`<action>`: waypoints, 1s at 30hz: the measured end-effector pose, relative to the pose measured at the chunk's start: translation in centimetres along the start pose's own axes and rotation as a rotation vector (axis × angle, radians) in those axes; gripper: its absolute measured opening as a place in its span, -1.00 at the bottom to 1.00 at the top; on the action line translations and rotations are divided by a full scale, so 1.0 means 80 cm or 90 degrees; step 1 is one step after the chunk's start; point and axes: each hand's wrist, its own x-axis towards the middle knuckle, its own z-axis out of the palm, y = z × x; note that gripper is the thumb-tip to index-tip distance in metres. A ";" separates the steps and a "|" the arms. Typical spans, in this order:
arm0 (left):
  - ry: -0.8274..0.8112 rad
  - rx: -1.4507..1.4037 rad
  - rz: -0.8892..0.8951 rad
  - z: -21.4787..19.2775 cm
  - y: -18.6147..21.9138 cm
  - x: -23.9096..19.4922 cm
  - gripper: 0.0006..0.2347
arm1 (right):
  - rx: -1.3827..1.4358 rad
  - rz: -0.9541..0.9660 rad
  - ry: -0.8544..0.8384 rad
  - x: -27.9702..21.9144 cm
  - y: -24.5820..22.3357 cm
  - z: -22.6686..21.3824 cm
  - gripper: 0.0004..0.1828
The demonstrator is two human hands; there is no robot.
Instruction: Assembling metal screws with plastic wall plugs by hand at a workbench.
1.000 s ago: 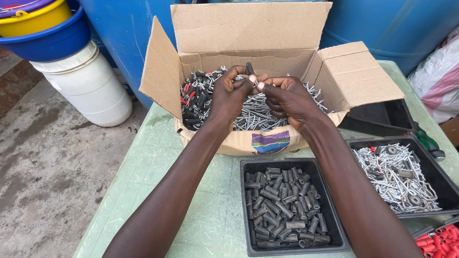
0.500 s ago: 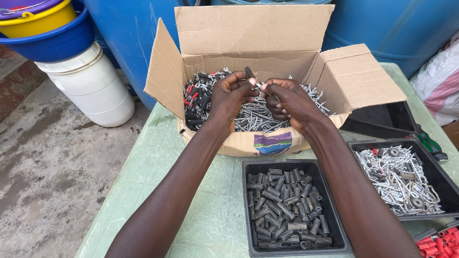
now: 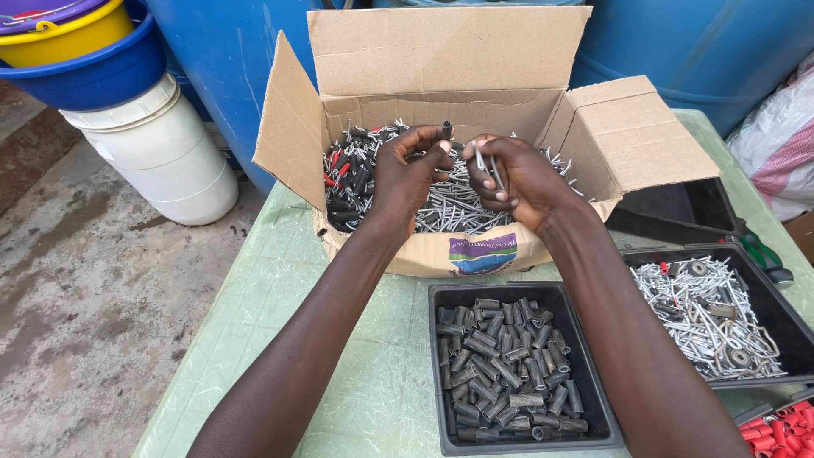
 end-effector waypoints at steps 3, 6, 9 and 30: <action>-0.015 0.006 -0.001 0.000 0.000 0.000 -0.81 | 0.093 0.031 -0.013 0.020 0.018 -0.038 -0.68; -0.026 0.007 -0.020 0.000 -0.006 0.003 -0.82 | 0.111 0.034 -0.021 0.017 0.015 -0.036 -0.60; -0.024 0.017 -0.034 0.000 -0.003 0.001 -0.84 | 0.089 0.001 0.052 0.013 0.012 -0.027 -0.67; 0.062 -0.050 -0.023 0.000 0.007 -0.002 -0.88 | -0.928 -0.142 0.148 0.041 -0.051 -0.037 -0.83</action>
